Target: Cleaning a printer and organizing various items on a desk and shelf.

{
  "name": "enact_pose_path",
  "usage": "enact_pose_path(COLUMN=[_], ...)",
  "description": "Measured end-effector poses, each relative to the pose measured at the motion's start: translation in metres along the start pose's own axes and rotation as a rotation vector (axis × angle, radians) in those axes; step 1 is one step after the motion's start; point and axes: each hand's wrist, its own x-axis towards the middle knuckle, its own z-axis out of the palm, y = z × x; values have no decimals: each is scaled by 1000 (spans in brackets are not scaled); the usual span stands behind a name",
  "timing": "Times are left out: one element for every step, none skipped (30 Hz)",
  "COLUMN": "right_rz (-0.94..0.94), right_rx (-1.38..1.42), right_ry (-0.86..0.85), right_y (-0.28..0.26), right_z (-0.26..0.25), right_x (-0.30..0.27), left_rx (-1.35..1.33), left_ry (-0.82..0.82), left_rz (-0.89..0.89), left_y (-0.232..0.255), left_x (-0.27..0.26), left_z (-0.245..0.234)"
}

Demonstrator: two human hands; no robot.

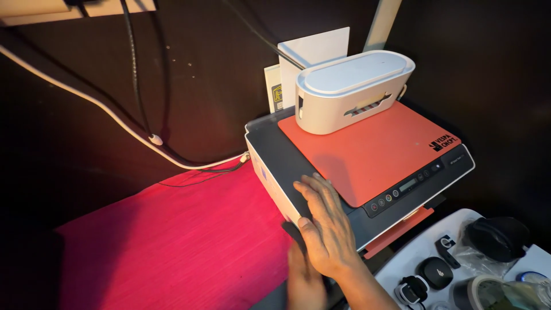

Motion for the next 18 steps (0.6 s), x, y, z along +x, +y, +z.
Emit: enact_pose_path(right_rz=[0,-7,-17,-21,-17,-13,-18,-26,-34,-37,-32,-26,-24,-22,-21,-22,-30,-37], right_rx=[6,2,-4,2,1,1,8,-1,-13,-9,-1,6,6,-8,-22,-21,-22,-23], right_ry=[-4,10,24,19,26,33,26,29,34,30,32,35,32,30,29,26,31,36], right_y=[0,0,1,0,0,0,1,3,4,5,6,8,6,5,3,3,4,4], right_z=[-1,-1,-1,0,0,0,1,2,2,4,4,5,4,3,3,4,4,4], right_x=[0,0,1,1,0,0,0,0,-1,-1,-1,-1,-1,-1,-1,-1,0,0], left_rx=[4,230,455,458,357,253,256,235,211,211,286,359,358,359,361,361,308,255], left_ry=[6,-63,-134,-126,-211,-295,-285,-279,-277,-270,-149,-26,-25,35,97,99,127,154], left_rz=[-1,124,250,249,106,-36,-36,-160,-282,-281,-141,-2,-5,0,8,7,-103,-213], left_y=[-13,-26,-39,-36,-32,-28,-22,-16,-10,31,72,114,118,122,126,127,127,127], left_x=[-15,-29,-42,-42,-44,-45,-42,-39,-35,-9,18,45,69,92,116,134,153,171], left_z=[-6,-11,-17,-24,-32,-40,-50,-61,-71,-71,-70,-69,-66,-64,-62,-58,-54,-50])
